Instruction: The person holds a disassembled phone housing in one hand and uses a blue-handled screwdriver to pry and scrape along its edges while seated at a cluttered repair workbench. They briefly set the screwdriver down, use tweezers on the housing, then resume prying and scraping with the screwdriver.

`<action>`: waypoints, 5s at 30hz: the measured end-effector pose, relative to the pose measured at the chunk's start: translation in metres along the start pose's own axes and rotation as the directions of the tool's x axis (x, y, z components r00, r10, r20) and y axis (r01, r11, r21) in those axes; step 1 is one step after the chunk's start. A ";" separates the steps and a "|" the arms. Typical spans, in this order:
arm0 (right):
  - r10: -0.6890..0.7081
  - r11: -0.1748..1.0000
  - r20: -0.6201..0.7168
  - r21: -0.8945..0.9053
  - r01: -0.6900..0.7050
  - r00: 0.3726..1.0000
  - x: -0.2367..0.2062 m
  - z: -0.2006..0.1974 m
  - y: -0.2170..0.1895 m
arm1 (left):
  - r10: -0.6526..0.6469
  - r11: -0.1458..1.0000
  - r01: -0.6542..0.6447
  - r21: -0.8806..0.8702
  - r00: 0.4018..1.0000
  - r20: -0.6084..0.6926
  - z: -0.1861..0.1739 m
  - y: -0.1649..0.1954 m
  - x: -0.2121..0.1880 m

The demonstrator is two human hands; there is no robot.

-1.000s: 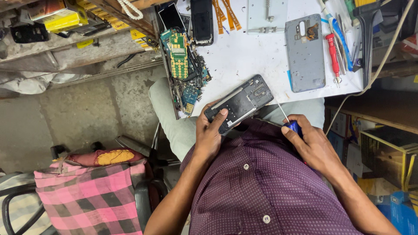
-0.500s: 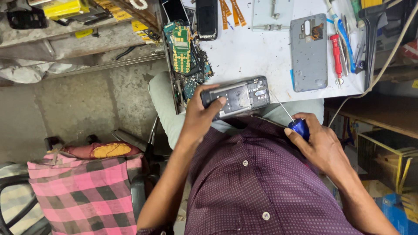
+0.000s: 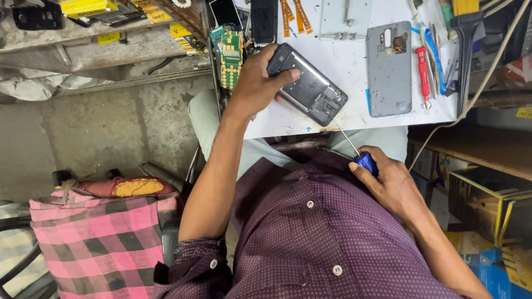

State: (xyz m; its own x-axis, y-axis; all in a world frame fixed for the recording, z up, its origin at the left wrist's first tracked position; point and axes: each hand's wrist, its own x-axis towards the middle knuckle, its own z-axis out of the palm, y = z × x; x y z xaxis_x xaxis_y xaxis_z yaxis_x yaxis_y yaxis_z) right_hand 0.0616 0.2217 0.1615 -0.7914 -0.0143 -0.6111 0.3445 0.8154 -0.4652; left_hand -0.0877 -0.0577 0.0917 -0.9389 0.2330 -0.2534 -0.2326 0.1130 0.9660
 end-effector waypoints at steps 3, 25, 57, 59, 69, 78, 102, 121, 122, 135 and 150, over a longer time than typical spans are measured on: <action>-0.079 0.997 -0.023 0.013 0.079 0.997 -0.003 -0.006 0.005 | 0.010 0.999 -0.013 0.052 0.999 0.049 0.004 0.003 0.008; 0.002 1.000 -0.119 -0.026 -0.005 0.993 -0.011 -0.020 0.028 | 0.039 0.994 -0.066 0.092 0.963 0.265 0.021 0.017 0.036; -0.171 0.983 -0.199 -0.095 0.154 0.965 -0.024 0.000 0.031 | 0.309 0.920 -0.352 -0.175 0.922 -0.233 0.089 -0.024 0.017; -0.181 0.982 -0.202 -0.097 0.164 0.962 -0.024 0.003 0.030 | 0.329 0.912 -0.373 -0.171 0.913 -0.241 0.089 -0.026 0.016; -0.216 0.974 -0.212 -0.117 0.194 0.953 -0.019 0.013 0.029 | 0.327 0.906 -0.378 -0.189 0.911 -0.251 0.084 -0.038 0.018; -0.201 0.976 -0.192 -0.125 0.179 0.961 -0.016 0.014 0.026 | 0.364 0.892 -0.414 -0.181 0.896 -0.253 0.084 -0.043 0.022; -0.232 0.969 -0.207 -0.138 0.207 0.950 -0.013 0.023 0.027 | 0.298 0.924 -0.350 -0.151 0.910 -0.287 0.085 -0.047 0.024; -0.275 0.961 -0.208 -0.098 0.260 0.939 -0.014 0.021 0.023 | 0.326 0.928 -0.366 -0.074 0.889 -0.320 0.087 -0.049 0.023; -0.261 0.965 -0.202 -0.082 0.249 0.944 -0.015 0.020 0.022 | 0.309 0.935 -0.348 -0.067 0.894 -0.324 0.087 -0.049 0.023; -0.253 0.966 -0.168 -0.091 0.241 0.953 -0.022 0.016 0.012 | 0.302 0.945 -0.326 -0.011 0.887 -0.350 0.089 -0.050 0.021; -0.273 0.961 -0.180 -0.103 0.258 0.945 -0.019 0.006 0.017 | 0.333 0.898 -0.400 -0.185 0.891 -0.309 0.092 -0.050 0.029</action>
State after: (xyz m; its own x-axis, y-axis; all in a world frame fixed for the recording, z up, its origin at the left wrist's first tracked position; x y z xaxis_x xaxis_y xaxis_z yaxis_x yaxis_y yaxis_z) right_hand 0.0854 0.2328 0.1612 -0.9327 -0.1318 -0.3356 0.0752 0.8391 -0.5387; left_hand -0.0797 0.0321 0.0316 -0.9923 -0.0530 0.1122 0.1197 -0.1704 0.9781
